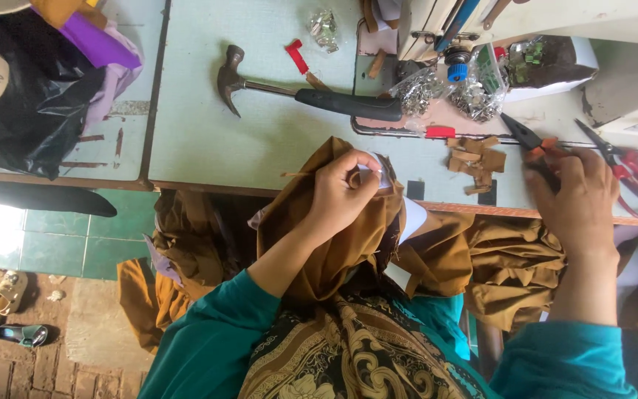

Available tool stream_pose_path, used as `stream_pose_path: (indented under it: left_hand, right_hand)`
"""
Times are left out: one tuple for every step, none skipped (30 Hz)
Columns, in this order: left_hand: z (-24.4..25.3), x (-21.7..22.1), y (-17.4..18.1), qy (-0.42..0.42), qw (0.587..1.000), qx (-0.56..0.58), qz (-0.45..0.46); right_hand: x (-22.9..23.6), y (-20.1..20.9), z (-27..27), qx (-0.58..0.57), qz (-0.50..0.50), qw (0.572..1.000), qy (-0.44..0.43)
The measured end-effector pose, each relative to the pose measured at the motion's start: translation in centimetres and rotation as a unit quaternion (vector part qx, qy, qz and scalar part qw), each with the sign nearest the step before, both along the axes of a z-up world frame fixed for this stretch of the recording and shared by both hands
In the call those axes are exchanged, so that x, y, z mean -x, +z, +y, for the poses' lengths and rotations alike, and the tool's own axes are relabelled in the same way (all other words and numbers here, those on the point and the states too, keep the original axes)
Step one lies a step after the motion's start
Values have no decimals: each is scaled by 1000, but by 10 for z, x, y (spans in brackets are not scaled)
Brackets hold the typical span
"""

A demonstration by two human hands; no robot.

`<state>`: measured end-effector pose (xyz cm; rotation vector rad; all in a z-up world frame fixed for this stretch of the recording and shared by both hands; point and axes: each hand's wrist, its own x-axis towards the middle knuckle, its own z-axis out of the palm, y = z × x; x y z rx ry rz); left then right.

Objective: Trimming excess fabric with scissors and flattening seams with a hammer on a garment

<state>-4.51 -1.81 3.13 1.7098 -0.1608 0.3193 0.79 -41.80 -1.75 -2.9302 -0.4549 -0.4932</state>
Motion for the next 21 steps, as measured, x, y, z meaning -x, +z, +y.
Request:
stream_pose_path:
  left_hand:
    - [0,1,1,0,1000,0,-2]
    - [0,1,2,0,1000,-6,-9]
    - [0,2,4,1,1000,-12,-16]
    - [0,2,5,2,1000,-12,-17]
    - [-1,3,6,14,1000,-7,4]
    - [-1,3,6,27,999,-2,26]
    - [-1,3,5,27,999,-2,24]
    - [-2,2,5,38,998,1,40]
    - [-2,2,3,49,997,4,56]
    - [-2,-1,2,50,997,5,56]
    - [-1,-2,0,42,998,8,47]
    - [-1,-3,-3,33,999,11,38]
    - [-2,-3,0,31,999,11,38]
    - [-3,-3,3,36,997,21,66]
    - [-4,-4,6,39,994,31,93]
    - [-7,-5,5,37,994,31,93]
    - [-9,-7,5,59,994,52,80]
    - [-10,-8,5,81,992,72,67]
    - [-9,-7,6,83,992,71,67]
    - [-8,-7,7,76,992,75,70]
    - [-7,-6,7,68,992,79,74]
  right_hand:
    - [-3,-7,-4,0,-2,1000,0]
    - [-6,-14,-8,51,-38,998,-1]
    - [-10,-20,-12,102,-74,992,0]
    - [-10,-21,-13,101,-76,992,1]
    - [-11,-23,-13,149,-75,986,-20]
    - [-11,-25,-14,196,-74,977,-41]
    - [-1,-13,-5,196,-76,977,-41]
    - [8,-2,5,142,-54,987,-58]
    - [18,10,14,89,-31,993,-74]
    - [26,16,18,89,-31,993,-72]
    - [37,21,21,-40,17,997,-59]
    - [47,26,24,-169,64,983,-44]
    - [59,44,45,-169,65,983,-46]
    - [70,62,67,-293,185,938,18]
    - [81,80,88,-409,297,859,84]
    - [85,73,104,-410,297,859,82]
    - [88,66,121,-590,410,675,168]
    - [92,58,138,-718,491,432,237]
    - [93,54,147,-718,492,430,239]
    - [94,49,156,-742,535,324,243]
    - [96,45,165,-756,570,215,242]
